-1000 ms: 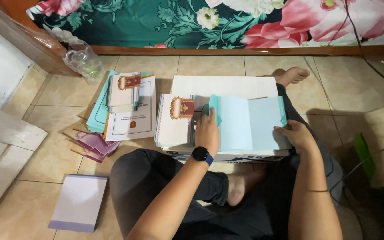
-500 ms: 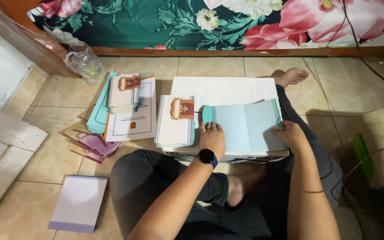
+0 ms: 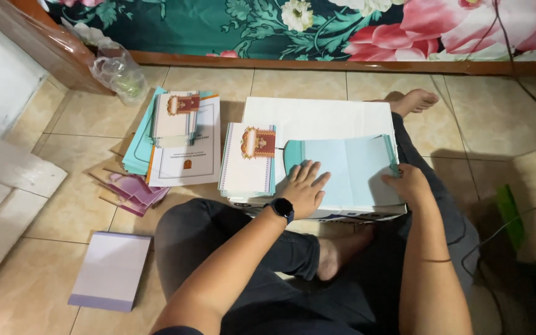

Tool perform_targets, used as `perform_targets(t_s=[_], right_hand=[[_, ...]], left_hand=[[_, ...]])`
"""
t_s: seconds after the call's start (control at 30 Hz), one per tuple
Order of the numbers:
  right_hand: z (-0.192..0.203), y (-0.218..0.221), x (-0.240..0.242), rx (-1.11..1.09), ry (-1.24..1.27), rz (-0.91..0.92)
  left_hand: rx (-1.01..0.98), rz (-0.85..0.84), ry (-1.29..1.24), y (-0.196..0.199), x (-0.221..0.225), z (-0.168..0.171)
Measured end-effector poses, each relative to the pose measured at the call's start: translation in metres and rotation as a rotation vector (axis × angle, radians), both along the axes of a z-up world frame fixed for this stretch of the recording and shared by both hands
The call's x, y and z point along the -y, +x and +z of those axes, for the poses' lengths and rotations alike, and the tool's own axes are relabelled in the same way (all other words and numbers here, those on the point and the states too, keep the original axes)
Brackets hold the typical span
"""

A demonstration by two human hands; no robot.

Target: The person sits on the floor and repeatedly folds light blue paper sheets in half, then presses the crease flat. The folded sheets are stacked on top of a white box. The person handles the papers one at a time and continues the folding cycle throughout the clip.

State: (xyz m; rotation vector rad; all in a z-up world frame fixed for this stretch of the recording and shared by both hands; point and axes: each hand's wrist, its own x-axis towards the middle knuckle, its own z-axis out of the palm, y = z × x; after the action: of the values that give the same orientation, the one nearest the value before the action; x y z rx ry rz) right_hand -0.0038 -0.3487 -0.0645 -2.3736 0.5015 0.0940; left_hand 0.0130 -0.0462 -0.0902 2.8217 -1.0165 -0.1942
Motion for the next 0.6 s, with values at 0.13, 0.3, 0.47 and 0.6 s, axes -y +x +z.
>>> perform_targets(t_s=[0.13,0.3,0.47,0.6], right_hand=[[-0.013,0.006,0.008,-0.002,-0.018,-0.019],[-0.057,0.022,0.031,0.114,-0.003,-0.109],[-0.037,0.003,-0.008,0.174,-0.610,-0.030],[-0.029,-0.011,-0.066,0.494,-0.583,0.491]], left_hand=[[-0.028,0.043,0.014,-0.006,-0.002,0.025],[-0.003,0.073,-0.042,-0.012,-0.004,0.030],[-0.036,0.096,-0.057,-0.010,-0.004,0.031],[-0.112,0.116,-0.047,-0.009,-0.004,0.038]])
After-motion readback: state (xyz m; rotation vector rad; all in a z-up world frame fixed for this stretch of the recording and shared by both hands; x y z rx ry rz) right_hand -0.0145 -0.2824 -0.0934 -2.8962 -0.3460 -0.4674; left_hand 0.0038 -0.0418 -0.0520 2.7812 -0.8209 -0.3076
